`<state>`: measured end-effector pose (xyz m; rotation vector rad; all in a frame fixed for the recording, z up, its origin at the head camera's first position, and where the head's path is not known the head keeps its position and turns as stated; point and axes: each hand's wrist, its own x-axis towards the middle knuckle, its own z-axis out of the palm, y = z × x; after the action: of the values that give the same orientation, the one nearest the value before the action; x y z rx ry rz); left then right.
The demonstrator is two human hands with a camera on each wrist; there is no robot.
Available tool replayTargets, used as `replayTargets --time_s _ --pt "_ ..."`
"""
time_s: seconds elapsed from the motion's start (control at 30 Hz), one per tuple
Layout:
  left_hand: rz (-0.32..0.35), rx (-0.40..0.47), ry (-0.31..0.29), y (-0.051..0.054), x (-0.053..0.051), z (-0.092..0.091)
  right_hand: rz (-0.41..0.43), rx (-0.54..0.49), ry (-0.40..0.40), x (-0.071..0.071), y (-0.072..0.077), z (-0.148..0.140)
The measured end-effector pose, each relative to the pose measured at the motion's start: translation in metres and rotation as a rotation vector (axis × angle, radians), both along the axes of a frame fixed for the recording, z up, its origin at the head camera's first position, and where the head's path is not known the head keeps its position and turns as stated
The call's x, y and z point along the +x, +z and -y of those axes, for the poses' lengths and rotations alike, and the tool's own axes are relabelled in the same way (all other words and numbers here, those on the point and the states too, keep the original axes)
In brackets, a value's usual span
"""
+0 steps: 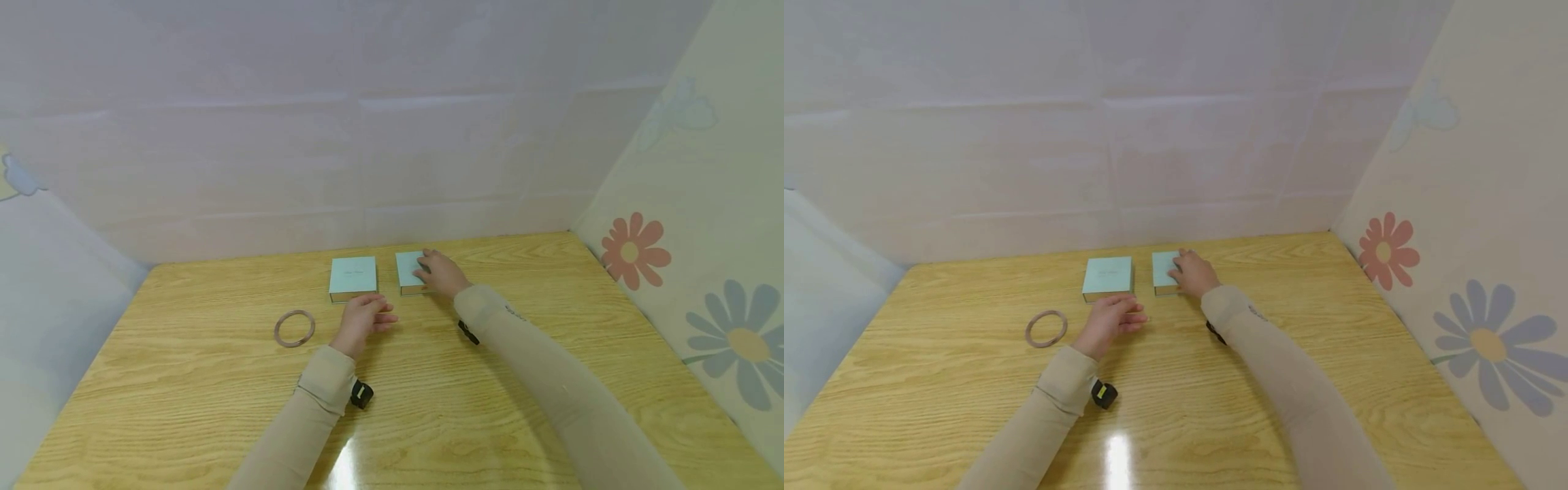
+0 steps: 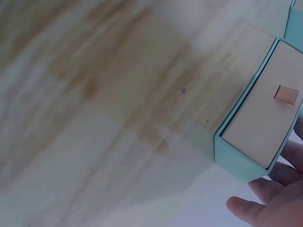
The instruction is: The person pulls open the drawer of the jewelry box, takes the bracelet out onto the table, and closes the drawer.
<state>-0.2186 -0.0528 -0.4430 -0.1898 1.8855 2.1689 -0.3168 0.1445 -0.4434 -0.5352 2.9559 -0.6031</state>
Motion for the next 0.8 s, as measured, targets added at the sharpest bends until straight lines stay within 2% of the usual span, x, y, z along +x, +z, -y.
replayTargets --time_s 0.27,0.63,0.8 --pt "-0.006 -0.010 -0.011 -0.002 -0.001 -0.003 0.001 0.010 0.006 0.003 0.001 -0.003" --pt "0.009 0.011 -0.027 0.000 0.001 -0.010 0.005 0.028 -0.032 0.008 0.000 -0.007" --pt "-0.019 0.025 -0.036 0.000 0.002 -0.011 0.020 0.025 -0.032 0.008 -0.001 -0.009"
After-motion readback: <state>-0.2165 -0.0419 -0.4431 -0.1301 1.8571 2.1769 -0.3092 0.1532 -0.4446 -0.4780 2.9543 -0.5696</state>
